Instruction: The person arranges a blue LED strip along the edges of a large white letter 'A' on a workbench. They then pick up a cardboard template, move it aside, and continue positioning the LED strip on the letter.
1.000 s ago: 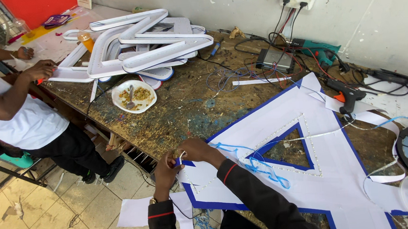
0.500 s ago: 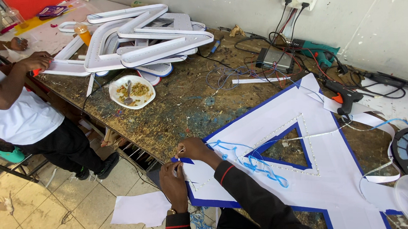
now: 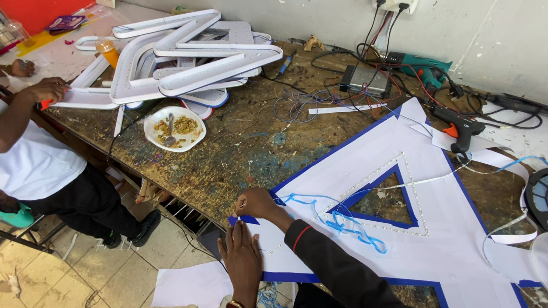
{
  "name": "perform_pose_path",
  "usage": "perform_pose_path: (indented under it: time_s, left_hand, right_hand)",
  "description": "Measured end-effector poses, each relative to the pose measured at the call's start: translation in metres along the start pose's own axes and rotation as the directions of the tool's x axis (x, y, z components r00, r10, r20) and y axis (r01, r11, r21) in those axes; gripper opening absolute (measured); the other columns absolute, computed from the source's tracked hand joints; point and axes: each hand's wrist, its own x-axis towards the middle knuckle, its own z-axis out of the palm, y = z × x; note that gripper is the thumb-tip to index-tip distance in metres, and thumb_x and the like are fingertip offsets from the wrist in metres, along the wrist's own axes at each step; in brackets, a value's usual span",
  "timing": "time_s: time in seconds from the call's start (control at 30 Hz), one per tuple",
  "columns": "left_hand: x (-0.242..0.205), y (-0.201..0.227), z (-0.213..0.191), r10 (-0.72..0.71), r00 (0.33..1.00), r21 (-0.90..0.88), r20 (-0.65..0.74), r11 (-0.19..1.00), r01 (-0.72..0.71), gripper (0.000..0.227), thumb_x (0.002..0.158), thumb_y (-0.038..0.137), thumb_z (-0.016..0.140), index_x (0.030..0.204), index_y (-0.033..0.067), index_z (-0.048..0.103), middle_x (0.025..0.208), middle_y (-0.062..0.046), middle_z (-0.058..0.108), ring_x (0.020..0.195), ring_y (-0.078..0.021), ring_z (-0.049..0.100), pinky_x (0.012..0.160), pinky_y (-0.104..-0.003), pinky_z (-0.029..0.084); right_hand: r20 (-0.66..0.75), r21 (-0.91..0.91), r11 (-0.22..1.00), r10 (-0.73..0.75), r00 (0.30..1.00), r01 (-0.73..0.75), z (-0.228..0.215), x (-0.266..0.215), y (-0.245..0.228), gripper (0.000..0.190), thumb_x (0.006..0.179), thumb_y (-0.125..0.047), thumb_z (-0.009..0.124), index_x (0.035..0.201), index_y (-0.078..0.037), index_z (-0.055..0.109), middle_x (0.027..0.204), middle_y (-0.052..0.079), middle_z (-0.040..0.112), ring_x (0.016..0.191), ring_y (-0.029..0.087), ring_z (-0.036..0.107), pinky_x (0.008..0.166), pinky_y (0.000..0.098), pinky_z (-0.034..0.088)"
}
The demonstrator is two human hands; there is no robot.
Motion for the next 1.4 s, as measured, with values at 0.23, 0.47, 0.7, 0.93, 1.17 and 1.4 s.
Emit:
perform_pose_path:
  time_s: [0.23, 0.47, 0.7, 0.93, 1.17, 1.4]
  left_hand:
    - [-0.002, 0.005, 0.004, -0.022, 1.000, 0.053, 0.011, 0.998, 0.021, 0.070, 0.118, 0.054, 0.041, 0.170, 0.0077, 0.049, 0.178, -0.007, 0.050, 0.163, -0.0353, 0.046, 0.129, -0.066, 0.036]
    - [-0.002, -0.003, -0.001, -0.009, 0.999, -0.018, 0.042, 1.000, 0.009, 0.067, 0.117, 0.054, 0.046, 0.169, 0.0118, 0.053, 0.177, -0.004, 0.051, 0.158, -0.0338, 0.048, 0.126, -0.069, 0.035]
    - [0.005, -0.003, -0.001, -0.015, 0.999, -0.077, 0.028, 0.997, 0.017, 0.074, 0.115, 0.063, 0.045, 0.162, 0.0082, 0.058, 0.176, -0.009, 0.053, 0.154, -0.0375, 0.050, 0.121, -0.062, 0.039]
    - [0.020, 0.005, -0.001, -0.069, 0.997, -0.048, -0.040, 0.997, 0.067, 0.060, 0.115, 0.049, 0.054, 0.162, 0.0119, 0.061, 0.159, -0.006, 0.069, 0.145, -0.0335, 0.059, 0.115, -0.061, 0.044]
    - [0.058, 0.001, -0.006, -0.196, 0.979, -0.113, -0.062, 0.976, 0.188, 0.028, 0.110, 0.021, 0.065, 0.136, 0.0154, 0.073, 0.125, -0.007, 0.079, 0.120, -0.0322, 0.067, 0.107, -0.053, 0.042]
    - [0.064, -0.006, 0.000, -0.212, 0.974, -0.132, -0.085, 0.971, 0.199, 0.020, 0.109, 0.032, 0.073, 0.110, 0.0188, 0.088, 0.113, -0.001, 0.082, 0.114, -0.0281, 0.071, 0.110, -0.049, 0.046]
  right_hand:
    - [-0.022, 0.027, 0.999, 0.039, 0.999, -0.039, 0.000, 0.001, -0.001, 0.021, 0.085, -0.042, 0.097, 0.080, -0.023, 0.088, 0.083, -0.008, 0.085, 0.075, 0.011, 0.077, 0.068, 0.0354, 0.056]
    - [0.056, 0.080, 0.997, 0.017, 0.998, -0.021, -0.007, 0.002, 0.004, 0.019, 0.085, -0.045, 0.094, 0.087, -0.026, 0.089, 0.090, -0.010, 0.086, 0.077, 0.008, 0.076, 0.064, 0.0323, 0.054]
    - [0.171, 0.184, 0.983, -0.034, 0.985, 0.002, -0.021, -0.004, 0.008, 0.024, 0.103, -0.033, 0.072, 0.112, -0.017, 0.088, 0.097, 0.001, 0.085, 0.079, 0.013, 0.074, 0.070, 0.0354, 0.052]
    - [0.134, 0.175, 0.984, -0.038, 0.990, 0.014, -0.016, -0.009, 0.005, 0.015, 0.103, -0.030, 0.075, 0.107, -0.019, 0.085, 0.096, -0.002, 0.082, 0.082, 0.015, 0.073, 0.073, 0.0374, 0.054]
    - [0.174, 0.144, 0.990, -0.035, 0.984, 0.010, -0.015, -0.012, 0.002, 0.020, 0.108, -0.036, 0.073, 0.114, -0.018, 0.078, 0.100, 0.002, 0.078, 0.083, 0.018, 0.069, 0.073, 0.0391, 0.052]
    - [0.222, 0.254, 0.967, -0.070, 0.973, 0.012, -0.020, -0.016, 0.009, 0.038, 0.113, -0.038, 0.057, 0.135, -0.011, 0.074, 0.089, 0.006, 0.069, 0.075, 0.020, 0.061, 0.069, 0.0412, 0.046]
